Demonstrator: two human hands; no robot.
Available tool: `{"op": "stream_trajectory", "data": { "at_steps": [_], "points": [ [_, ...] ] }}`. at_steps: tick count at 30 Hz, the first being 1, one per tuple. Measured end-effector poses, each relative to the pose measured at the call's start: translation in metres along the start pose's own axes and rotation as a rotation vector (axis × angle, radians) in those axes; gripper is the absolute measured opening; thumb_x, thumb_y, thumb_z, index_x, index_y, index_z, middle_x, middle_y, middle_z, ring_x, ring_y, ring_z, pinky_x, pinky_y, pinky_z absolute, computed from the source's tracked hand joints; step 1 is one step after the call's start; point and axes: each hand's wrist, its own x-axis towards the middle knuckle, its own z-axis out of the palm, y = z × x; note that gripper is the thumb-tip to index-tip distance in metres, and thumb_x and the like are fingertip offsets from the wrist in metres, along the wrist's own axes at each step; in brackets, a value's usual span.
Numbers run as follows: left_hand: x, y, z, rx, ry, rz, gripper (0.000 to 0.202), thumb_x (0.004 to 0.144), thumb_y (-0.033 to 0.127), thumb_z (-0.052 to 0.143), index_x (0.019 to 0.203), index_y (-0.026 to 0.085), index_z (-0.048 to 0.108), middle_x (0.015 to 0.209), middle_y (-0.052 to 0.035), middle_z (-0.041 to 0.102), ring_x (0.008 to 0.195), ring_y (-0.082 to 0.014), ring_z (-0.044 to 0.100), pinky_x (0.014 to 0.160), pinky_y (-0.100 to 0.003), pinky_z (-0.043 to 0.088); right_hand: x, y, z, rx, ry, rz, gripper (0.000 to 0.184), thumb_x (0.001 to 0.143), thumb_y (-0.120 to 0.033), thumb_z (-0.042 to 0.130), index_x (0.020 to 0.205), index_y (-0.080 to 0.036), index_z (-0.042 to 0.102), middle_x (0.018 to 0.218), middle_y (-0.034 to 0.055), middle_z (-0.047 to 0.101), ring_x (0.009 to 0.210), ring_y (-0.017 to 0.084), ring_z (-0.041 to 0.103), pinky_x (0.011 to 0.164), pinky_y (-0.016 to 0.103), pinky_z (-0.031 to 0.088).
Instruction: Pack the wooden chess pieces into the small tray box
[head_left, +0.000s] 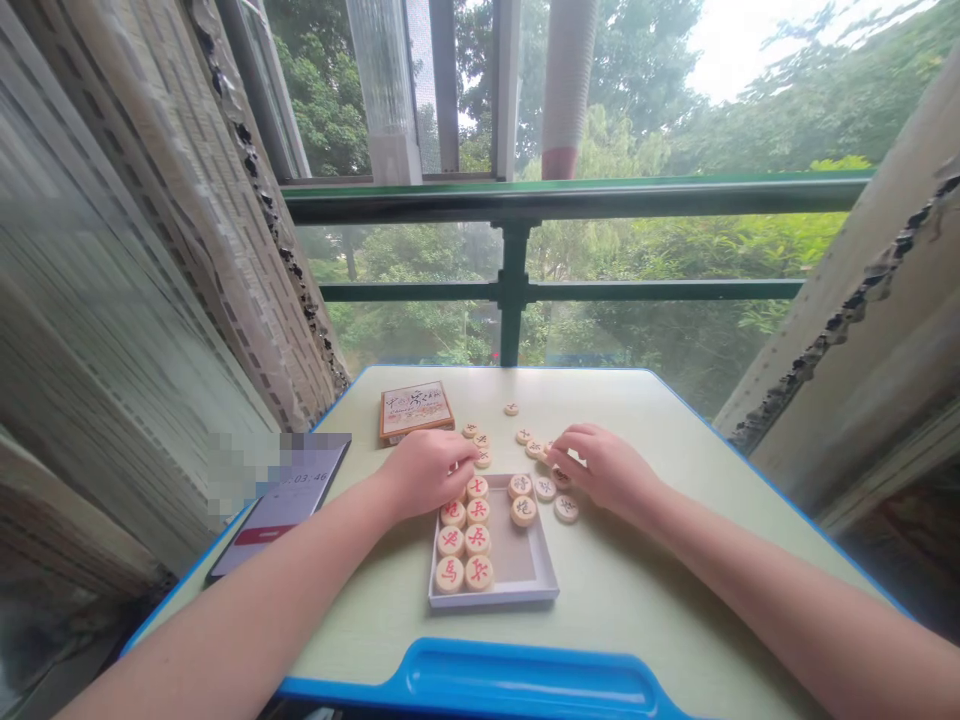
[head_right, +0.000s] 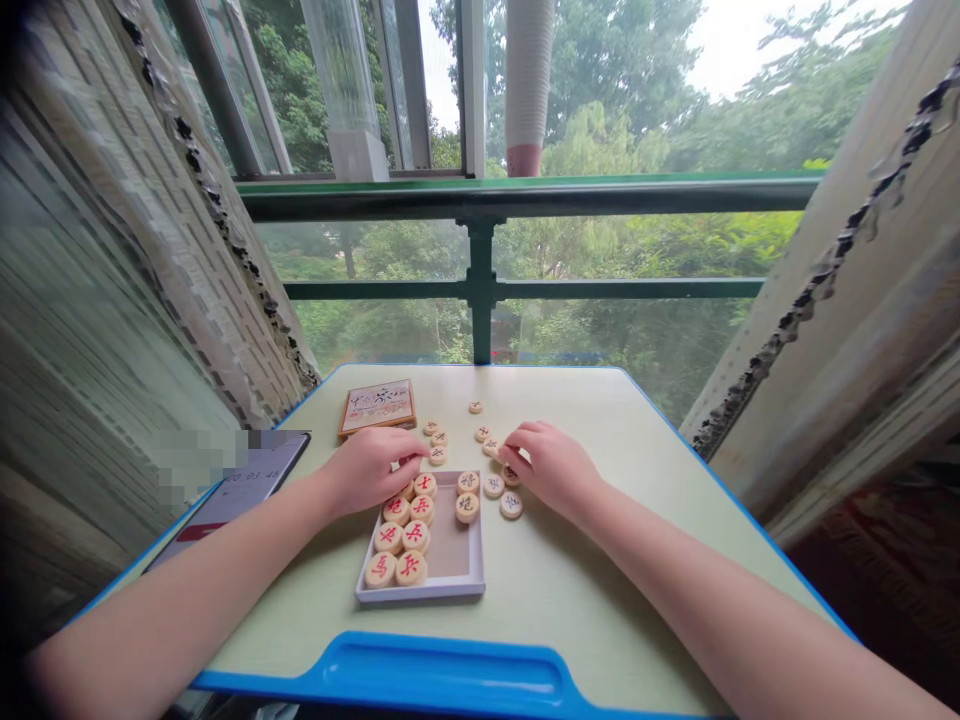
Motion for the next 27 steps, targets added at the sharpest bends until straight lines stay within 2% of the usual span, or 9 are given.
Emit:
{"op": "stream_trajectory", "data": {
  "at_steps": [7, 13, 16, 21, 27],
  "points": [
    [0.000, 0.000, 0.001, -0.003, -0.004, 0.008, 0.022, 0.079, 0.018, 0.047, 0.083, 0.019, 0.068, 0.080, -0.0040, 0.070, 0.075, -0.0162, 0.063, 0.072, -0.027, 0.047, -0.001, 0.000, 0.001, 0.062, -0.016, 0.026, 0.021, 0.083, -0.034, 0.051, 0.083, -0.022, 0.067, 0.089, 0.0050, 0.064, 0.082, 0.017, 0.059, 0.070, 0.027, 0.045],
    [0.000, 0.000, 0.002, 0.005, 0.006, 0.011, 0.022, 0.078, 0.019, 0.047, 0.083, 0.019, 0.068, 0.079, -0.0034, 0.070, 0.074, -0.0161, 0.063, 0.069, -0.026, 0.047, -0.002, -0.009, 0.005, 0.056, -0.105, -0.093, 0.026, 0.086, -0.031, 0.048, 0.103, -0.027, 0.067, 0.090, 0.0061, 0.063, 0.081, 0.018, 0.059, 0.072, 0.029, 0.044],
    [0.000, 0.001, 0.002, -0.007, 0.009, 0.012, 0.022, 0.079, 0.019, 0.047, 0.084, 0.020, 0.068, 0.081, -0.0034, 0.070, 0.075, -0.0159, 0.063, 0.071, -0.026, 0.047, -0.002, -0.011, 0.005, 0.068, -0.107, -0.086, 0.024, 0.086, -0.028, 0.049, 0.099, -0.025, 0.068, 0.089, 0.0065, 0.062, 0.080, 0.018, 0.058, 0.072, 0.029, 0.044],
    [0.000, 0.000, -0.002, 0.002, 0.013, 0.012, 0.022, 0.079, 0.019, 0.046, 0.083, 0.019, 0.068, 0.079, -0.0043, 0.069, 0.074, -0.0158, 0.063, 0.070, -0.026, 0.047, -0.001, -0.004, 0.004, 0.126, -0.072, -0.026, 0.018, 0.084, -0.025, 0.050, 0.084, -0.022, 0.068, 0.094, 0.0059, 0.063, 0.090, 0.019, 0.057, 0.080, 0.031, 0.044],
    [0.000, -0.003, 0.000, 0.017, 0.041, 0.053, 0.022, 0.080, 0.021, 0.045, 0.082, 0.020, 0.067, 0.074, -0.0041, 0.068, 0.071, -0.0149, 0.062, 0.068, -0.025, 0.047, 0.001, -0.002, 0.005, 0.111, -0.042, 0.041, 0.021, 0.082, -0.032, 0.052, 0.089, -0.021, 0.069, 0.092, 0.0067, 0.063, 0.086, 0.019, 0.059, 0.078, 0.031, 0.045]
  ]
}}
